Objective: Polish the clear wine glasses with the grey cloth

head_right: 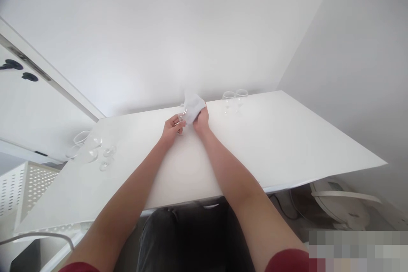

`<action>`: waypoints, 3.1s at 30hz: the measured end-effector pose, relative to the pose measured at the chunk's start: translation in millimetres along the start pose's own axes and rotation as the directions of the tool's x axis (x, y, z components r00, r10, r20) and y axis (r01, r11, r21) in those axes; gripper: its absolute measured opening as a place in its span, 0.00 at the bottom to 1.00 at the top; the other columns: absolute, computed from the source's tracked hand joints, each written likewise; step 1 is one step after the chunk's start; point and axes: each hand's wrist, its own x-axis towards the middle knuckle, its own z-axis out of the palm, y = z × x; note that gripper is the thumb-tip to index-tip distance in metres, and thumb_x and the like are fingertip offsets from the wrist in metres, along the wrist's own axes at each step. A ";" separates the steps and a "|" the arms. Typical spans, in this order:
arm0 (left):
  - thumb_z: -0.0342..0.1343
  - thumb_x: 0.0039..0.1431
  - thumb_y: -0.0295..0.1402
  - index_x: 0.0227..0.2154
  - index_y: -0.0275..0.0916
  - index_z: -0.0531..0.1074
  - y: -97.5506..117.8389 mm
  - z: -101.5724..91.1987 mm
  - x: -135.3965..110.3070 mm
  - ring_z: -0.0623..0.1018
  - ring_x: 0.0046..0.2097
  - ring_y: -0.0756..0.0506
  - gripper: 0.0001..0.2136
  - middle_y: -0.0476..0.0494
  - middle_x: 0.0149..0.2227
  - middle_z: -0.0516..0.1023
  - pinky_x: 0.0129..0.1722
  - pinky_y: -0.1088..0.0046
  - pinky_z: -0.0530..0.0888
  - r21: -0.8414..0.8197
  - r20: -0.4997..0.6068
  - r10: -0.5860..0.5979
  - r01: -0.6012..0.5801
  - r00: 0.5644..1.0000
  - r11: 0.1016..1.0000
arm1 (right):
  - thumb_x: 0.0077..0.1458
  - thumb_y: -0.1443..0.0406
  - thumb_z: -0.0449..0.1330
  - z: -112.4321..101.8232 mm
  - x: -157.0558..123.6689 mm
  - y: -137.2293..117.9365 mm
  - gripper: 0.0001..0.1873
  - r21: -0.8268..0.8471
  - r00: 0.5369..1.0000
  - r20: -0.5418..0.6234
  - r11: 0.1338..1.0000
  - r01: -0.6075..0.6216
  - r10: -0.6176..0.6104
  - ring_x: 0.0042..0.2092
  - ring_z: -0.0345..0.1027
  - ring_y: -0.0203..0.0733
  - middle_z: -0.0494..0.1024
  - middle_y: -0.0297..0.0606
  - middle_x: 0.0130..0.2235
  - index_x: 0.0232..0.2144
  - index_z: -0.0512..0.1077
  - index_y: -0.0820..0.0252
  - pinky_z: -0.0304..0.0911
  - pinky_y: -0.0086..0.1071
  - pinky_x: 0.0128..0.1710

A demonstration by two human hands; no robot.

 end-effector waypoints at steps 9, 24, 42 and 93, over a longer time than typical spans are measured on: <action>0.67 0.56 0.54 0.28 0.35 0.81 -5.8 -4.9 3.4 0.73 0.24 0.50 0.23 0.43 0.24 0.77 0.28 0.71 0.72 0.015 -0.006 -0.061 0.061 0.998 0.998 | 0.56 0.53 0.65 8.3 -24.0 -13.1 0.19 -0.182 0.833 0.442 0.942 -0.280 0.333 0.24 0.70 0.43 0.82 0.38 0.33 0.43 0.72 0.58 0.71 0.39 0.24; 0.64 0.60 0.53 0.24 0.37 0.77 -4.8 0.9 1.5 0.70 0.22 0.51 0.23 0.46 0.21 0.74 0.27 0.71 0.71 0.135 -0.067 0.033 -0.024 0.997 0.991 | 0.53 0.27 0.52 11.6 -23.3 -8.0 0.44 -0.250 0.881 0.363 0.943 -0.222 0.303 0.33 0.74 0.50 0.80 0.44 0.31 0.43 0.76 0.59 0.70 0.40 0.27; 0.61 0.60 0.59 0.32 0.37 0.78 -10.5 4.3 4.6 0.72 0.29 0.49 0.26 0.45 0.28 0.74 0.34 0.69 0.72 -0.080 0.042 0.040 -0.036 0.998 0.996 | 0.53 0.29 0.51 14.9 -22.1 -15.3 0.41 -0.284 0.932 0.266 0.944 -0.169 0.247 0.32 0.73 0.51 0.73 0.40 0.24 0.37 0.76 0.59 0.68 0.40 0.27; 0.65 0.58 0.43 0.38 0.40 0.84 -18.7 -15.3 9.3 0.79 0.39 0.44 0.12 0.42 0.37 0.84 0.43 0.66 0.75 0.182 -0.453 0.164 -0.089 0.877 0.979 | 0.59 0.46 0.64 11.0 -35.2 23.5 0.25 -0.530 0.916 0.329 0.848 -0.023 0.230 0.55 0.72 0.49 0.79 0.42 0.49 0.49 0.73 0.56 0.69 0.40 0.56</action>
